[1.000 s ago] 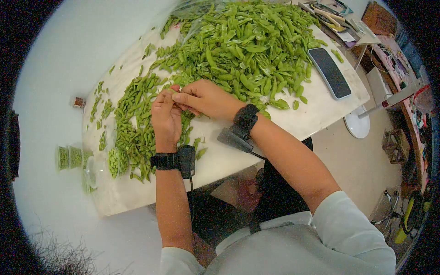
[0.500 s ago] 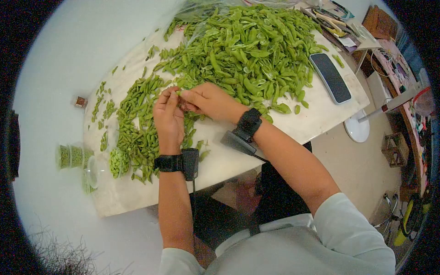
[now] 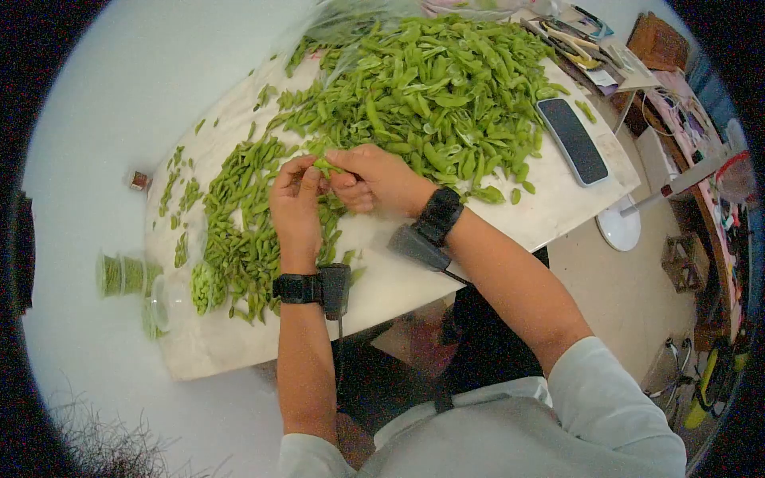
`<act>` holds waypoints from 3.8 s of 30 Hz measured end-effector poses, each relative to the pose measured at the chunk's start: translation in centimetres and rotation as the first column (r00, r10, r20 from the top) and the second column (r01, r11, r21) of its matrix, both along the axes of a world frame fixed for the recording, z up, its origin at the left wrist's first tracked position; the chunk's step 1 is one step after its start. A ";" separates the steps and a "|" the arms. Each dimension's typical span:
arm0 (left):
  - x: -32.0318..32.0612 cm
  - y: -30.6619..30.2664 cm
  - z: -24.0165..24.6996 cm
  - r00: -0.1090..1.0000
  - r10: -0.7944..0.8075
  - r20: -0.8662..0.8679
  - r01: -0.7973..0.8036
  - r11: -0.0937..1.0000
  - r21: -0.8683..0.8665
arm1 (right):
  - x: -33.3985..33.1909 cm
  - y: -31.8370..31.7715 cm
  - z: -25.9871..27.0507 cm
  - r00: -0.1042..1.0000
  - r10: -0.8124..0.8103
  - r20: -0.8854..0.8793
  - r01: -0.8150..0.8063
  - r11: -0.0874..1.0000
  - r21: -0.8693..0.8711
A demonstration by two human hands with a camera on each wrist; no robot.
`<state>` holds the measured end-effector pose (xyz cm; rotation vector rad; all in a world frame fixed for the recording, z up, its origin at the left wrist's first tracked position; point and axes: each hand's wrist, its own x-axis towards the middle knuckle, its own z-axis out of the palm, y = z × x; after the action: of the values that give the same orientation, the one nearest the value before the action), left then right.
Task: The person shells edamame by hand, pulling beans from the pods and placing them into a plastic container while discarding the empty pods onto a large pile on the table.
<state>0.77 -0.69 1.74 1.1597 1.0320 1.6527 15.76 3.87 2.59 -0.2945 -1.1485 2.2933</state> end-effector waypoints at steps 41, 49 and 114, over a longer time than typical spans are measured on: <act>-0.3 -0.1 -0.2 0.988 -0.151 -0.002 0.150 0.982 -0.111 | -0.9 -0.3 -1.1 0.958 -0.234 0.167 0.175 0.935 0.307; 0.3 0.0 -0.3 0.994 -0.096 0.048 0.098 0.994 -0.043 | -1.2 -0.2 -1.0 0.911 -0.369 0.181 0.275 0.875 0.398; 0.6 -0.2 0.1 0.971 -0.022 -0.239 0.039 0.997 0.065 | -0.1 0.7 -1.0 0.991 0.062 -0.122 -0.100 0.935 -0.340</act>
<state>1.41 -0.85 1.83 1.4406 1.1058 1.5623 15.71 4.54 1.61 -0.2512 -0.7109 2.5468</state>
